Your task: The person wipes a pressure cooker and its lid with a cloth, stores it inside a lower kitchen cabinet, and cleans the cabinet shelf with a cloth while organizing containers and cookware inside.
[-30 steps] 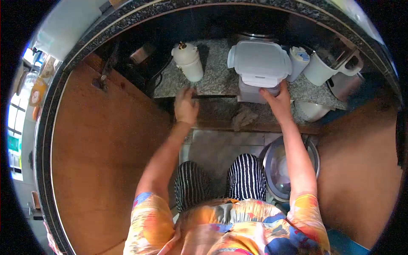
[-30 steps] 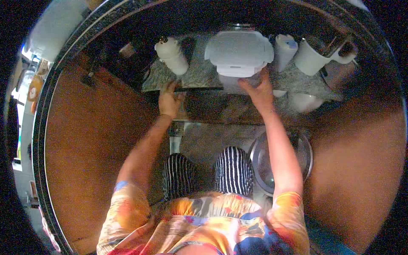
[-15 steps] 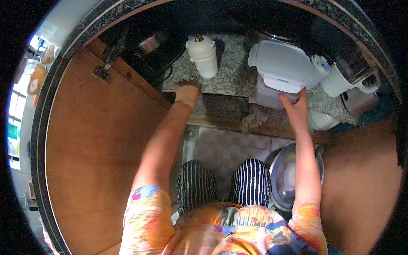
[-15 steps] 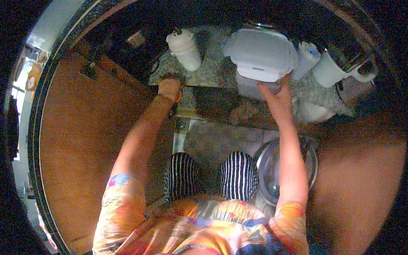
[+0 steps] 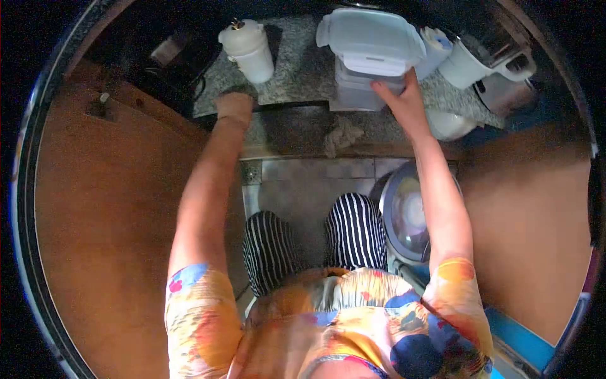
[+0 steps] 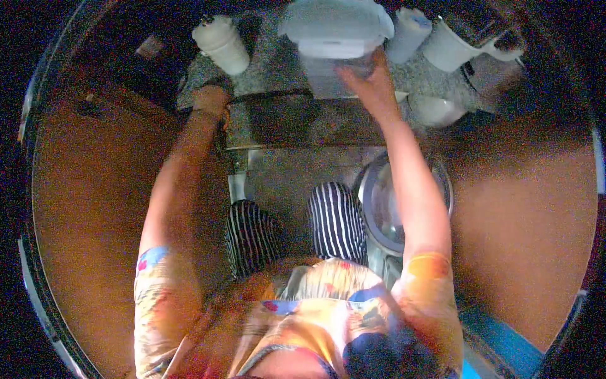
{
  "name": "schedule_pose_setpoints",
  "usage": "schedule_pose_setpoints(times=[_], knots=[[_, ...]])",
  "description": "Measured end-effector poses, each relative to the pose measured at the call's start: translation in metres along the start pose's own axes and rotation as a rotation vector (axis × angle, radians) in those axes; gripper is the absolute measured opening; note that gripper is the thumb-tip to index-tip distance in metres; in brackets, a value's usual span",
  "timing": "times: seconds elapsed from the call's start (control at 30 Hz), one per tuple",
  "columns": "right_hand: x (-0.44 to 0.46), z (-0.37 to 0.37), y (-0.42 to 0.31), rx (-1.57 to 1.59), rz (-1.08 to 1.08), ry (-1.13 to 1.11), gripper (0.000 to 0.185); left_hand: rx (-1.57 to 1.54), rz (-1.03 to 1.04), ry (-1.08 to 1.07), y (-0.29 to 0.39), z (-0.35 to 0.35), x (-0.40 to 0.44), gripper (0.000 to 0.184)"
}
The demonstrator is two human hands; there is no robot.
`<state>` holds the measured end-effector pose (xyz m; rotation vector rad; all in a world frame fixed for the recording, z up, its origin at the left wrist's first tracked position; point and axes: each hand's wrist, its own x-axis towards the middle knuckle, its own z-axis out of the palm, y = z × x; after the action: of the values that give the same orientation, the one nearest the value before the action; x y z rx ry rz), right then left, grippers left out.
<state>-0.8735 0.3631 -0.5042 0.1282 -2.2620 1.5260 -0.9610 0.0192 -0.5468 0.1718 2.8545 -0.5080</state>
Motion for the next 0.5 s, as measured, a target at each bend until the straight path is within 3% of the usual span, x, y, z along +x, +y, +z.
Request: schedule_pose_setpoints(times=[0.3,0.5], knots=[[0.008,-0.005,0.003,0.013,-0.06,0.042,0.088,0.045,0.061,-0.014,0.001,-0.011,0.011,0.025],[-0.029,0.0,-0.008,0.246,0.135,0.147,0.105,0.023,0.09,0.018,-0.003,-0.008,0.008,0.023]])
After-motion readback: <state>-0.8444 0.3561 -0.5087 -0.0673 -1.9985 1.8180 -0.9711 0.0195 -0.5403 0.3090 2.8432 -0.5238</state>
